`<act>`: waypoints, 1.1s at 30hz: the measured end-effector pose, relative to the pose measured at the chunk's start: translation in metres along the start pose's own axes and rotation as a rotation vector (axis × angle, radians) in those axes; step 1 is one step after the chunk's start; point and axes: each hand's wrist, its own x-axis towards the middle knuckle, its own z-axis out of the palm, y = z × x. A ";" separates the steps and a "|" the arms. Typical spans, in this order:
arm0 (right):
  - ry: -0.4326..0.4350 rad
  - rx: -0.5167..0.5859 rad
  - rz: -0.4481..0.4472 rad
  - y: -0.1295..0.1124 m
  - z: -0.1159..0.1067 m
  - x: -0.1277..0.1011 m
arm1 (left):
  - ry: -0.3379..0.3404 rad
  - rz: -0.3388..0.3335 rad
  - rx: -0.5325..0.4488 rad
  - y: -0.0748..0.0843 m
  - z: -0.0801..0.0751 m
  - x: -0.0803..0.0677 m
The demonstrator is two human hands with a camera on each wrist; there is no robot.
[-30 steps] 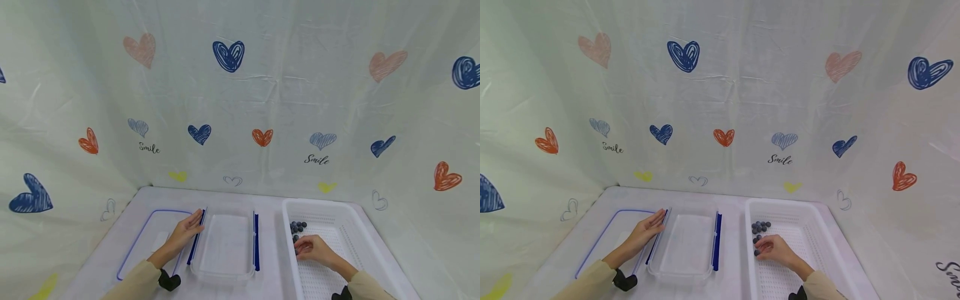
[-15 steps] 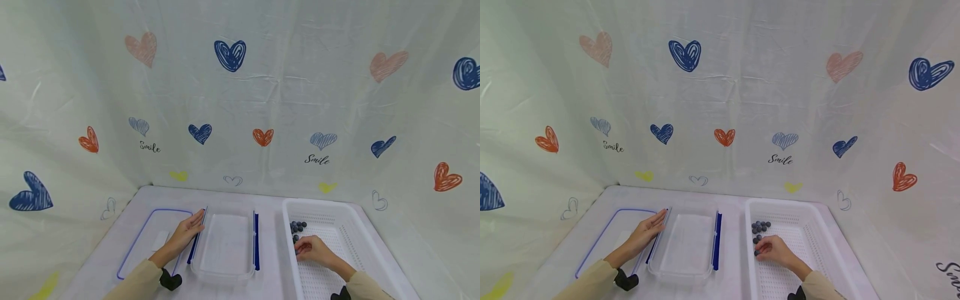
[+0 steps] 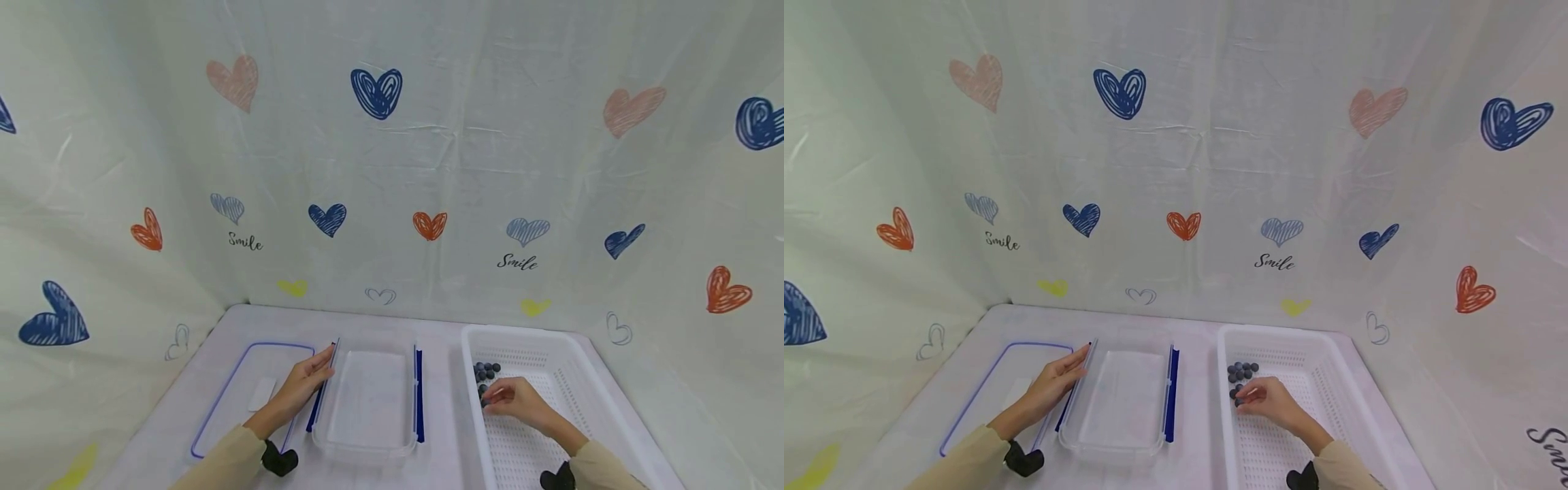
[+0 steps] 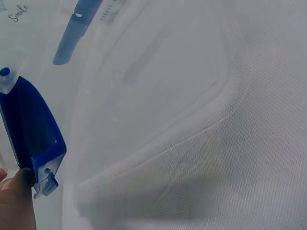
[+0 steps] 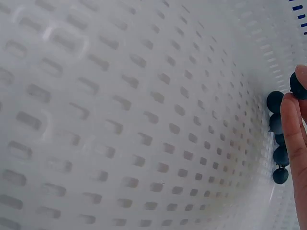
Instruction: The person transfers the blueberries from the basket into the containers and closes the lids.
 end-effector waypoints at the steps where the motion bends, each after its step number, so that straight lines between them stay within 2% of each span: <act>1: 0.006 0.008 0.010 -0.001 -0.001 0.000 | 0.002 0.004 -0.001 -0.001 0.000 0.000; 6: 0.035 0.045 0.052 -0.006 -0.005 -0.002 | 0.019 0.014 0.037 -0.005 0.000 -0.001; 10: 0.068 0.042 0.044 -0.011 -0.010 -0.003 | 0.035 0.002 0.048 -0.007 0.002 -0.001; 19: 0.162 0.035 0.061 -0.031 -0.024 -0.002 | 0.085 0.034 0.077 -0.009 0.009 -0.002; 23: 0.198 0.030 0.053 -0.039 -0.028 0.001 | 0.108 0.050 0.110 -0.010 0.013 -0.002; 28: 0.239 0.048 0.021 -0.048 -0.029 0.004 | 0.108 0.086 0.163 -0.010 0.018 -0.003; 33: 0.254 0.065 -0.042 -0.056 -0.029 0.010 | 0.125 0.070 0.178 -0.013 0.021 -0.005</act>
